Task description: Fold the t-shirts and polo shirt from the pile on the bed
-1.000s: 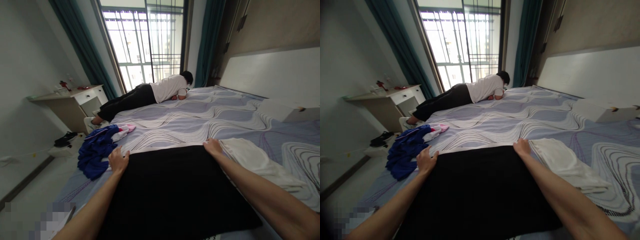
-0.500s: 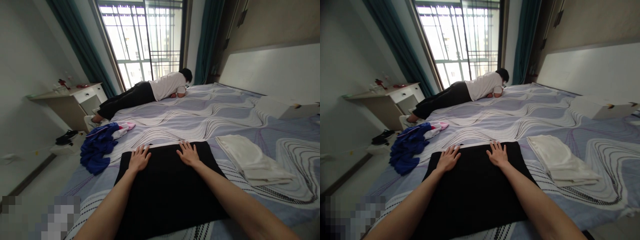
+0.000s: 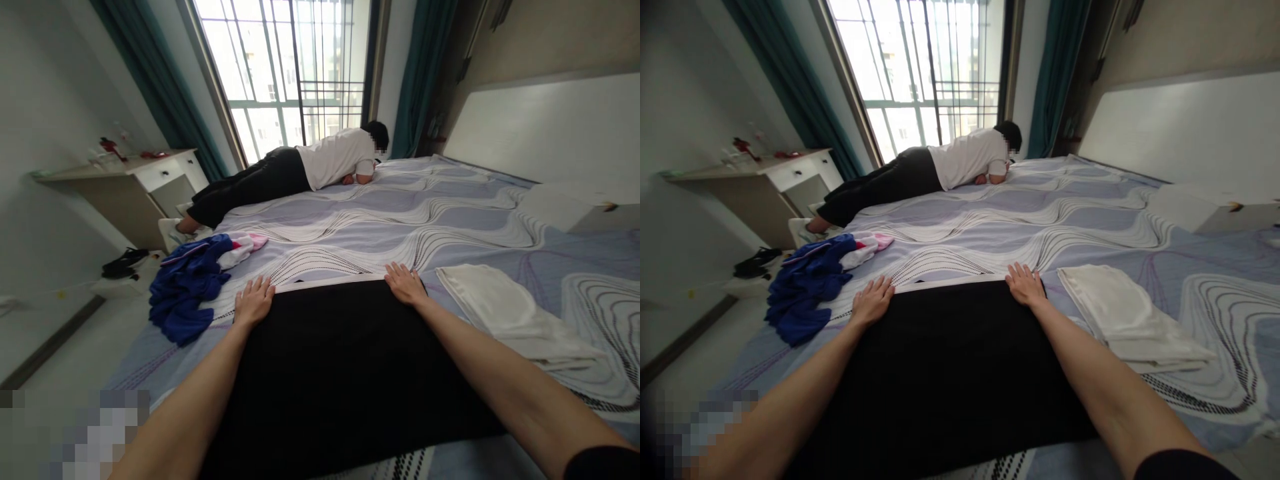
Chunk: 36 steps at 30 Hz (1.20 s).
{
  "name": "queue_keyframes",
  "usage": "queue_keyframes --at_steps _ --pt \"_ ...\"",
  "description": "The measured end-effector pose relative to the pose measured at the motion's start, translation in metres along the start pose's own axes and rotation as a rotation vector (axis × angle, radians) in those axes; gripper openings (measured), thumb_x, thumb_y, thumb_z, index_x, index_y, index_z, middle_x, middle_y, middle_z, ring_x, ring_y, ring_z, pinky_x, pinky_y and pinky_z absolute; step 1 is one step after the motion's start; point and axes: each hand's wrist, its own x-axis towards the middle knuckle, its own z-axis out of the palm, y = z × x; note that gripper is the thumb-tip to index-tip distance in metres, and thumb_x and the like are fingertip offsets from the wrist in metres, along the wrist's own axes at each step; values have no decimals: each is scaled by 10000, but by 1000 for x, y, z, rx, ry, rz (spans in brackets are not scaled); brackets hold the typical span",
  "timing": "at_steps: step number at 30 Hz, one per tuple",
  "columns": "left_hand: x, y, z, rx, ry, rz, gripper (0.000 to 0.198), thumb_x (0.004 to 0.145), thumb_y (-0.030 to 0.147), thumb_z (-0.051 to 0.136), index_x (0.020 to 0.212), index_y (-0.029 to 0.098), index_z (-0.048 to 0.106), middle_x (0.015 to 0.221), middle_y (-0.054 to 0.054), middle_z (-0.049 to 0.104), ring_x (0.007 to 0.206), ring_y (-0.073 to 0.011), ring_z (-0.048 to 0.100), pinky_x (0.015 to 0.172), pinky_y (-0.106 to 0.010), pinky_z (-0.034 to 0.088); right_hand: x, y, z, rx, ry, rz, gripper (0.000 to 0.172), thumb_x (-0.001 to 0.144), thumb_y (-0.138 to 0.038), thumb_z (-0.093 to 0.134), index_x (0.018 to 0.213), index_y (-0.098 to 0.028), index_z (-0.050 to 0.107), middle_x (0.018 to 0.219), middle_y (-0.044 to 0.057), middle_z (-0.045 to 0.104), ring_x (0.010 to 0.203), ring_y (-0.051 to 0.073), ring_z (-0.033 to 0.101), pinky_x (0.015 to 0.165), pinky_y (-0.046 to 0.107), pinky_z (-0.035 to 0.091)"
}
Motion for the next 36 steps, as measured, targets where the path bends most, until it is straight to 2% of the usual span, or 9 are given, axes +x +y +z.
queue_keyframes --at_steps 8,17,19,21,23,25,28,31,36 --pt "-7 1 -4 29 -5 26 629 977 528 164 1526 267 329 1637 -45 225 1494 -316 189 1168 -597 166 -12 12 3 -17 57 -41 625 1016 -516 177 1555 -211 265 1633 39 206 1499 255 154 1208 516 93" --pt "-66 -60 -25 -48 -92 10 624 973 471 197 1549 240 267 1645 -86 170 1509 -313 134 1165 -619 135 -78 57 -15 5 5 -27 596 1008 -392 260 1561 -170 245 1634 60 191 1487 299 196 1179 535 208" --pt "-87 -42 -38 -151 -86 -116 651 963 547 194 1540 261 294 1647 -122 135 1491 -396 139 1109 -700 174 -92 37 -27 28 39 40 580 981 -294 303 1529 -107 325 1618 104 235 1471 349 220 1161 544 240" --pt "-111 0 -44 -238 -16 -192 673 954 597 193 1525 271 335 1651 -137 84 1470 -470 133 1039 -767 215 -112 -5 -36 56 131 40 583 955 -249 335 1513 -83 359 1613 115 250 1475 372 185 1163 538 230" --pt "-138 55 -36 -274 107 44 614 982 528 200 1527 276 327 1652 -89 133 1501 -388 103 1093 -715 215 -140 -61 -35 107 201 -97 605 963 -315 353 1541 -142 314 1622 64 236 1490 354 129 1179 546 181" --pt "-164 105 -19 -276 95 339 568 1002 446 205 1540 282 283 1643 -57 190 1511 -297 136 1142 -610 254 -171 -115 -22 181 178 -267 632 978 -403 343 1563 -183 253 1619 43 243 1493 327 139 1187 564 131" --pt "-193 138 8 -104 47 431 531 998 377 253 1510 288 364 1605 -41 303 1491 -272 227 1177 -571 219 -205 -157 4 190 85 -348 593 992 -411 306 1557 -233 272 1627 21 208 1503 281 123 1197 554 45" --pt "-204 117 16 51 99 352 517 987 379 299 1494 329 389 1606 -17 296 1486 -274 242 1182 -580 194 -214 -140 13 146 97 -263 626 982 -495 331 1555 -249 275 1632 24 186 1504 263 127 1202 527 38" --pt "-207 47 -4 170 103 161 564 975 439 325 1522 302 333 1624 -38 245 1489 -285 231 1167 -541 239 -212 -65 4 19 175 -78 615 979 -473 339 1546 -237 305 1625 43 220 1487 290 182 1188 556 51"
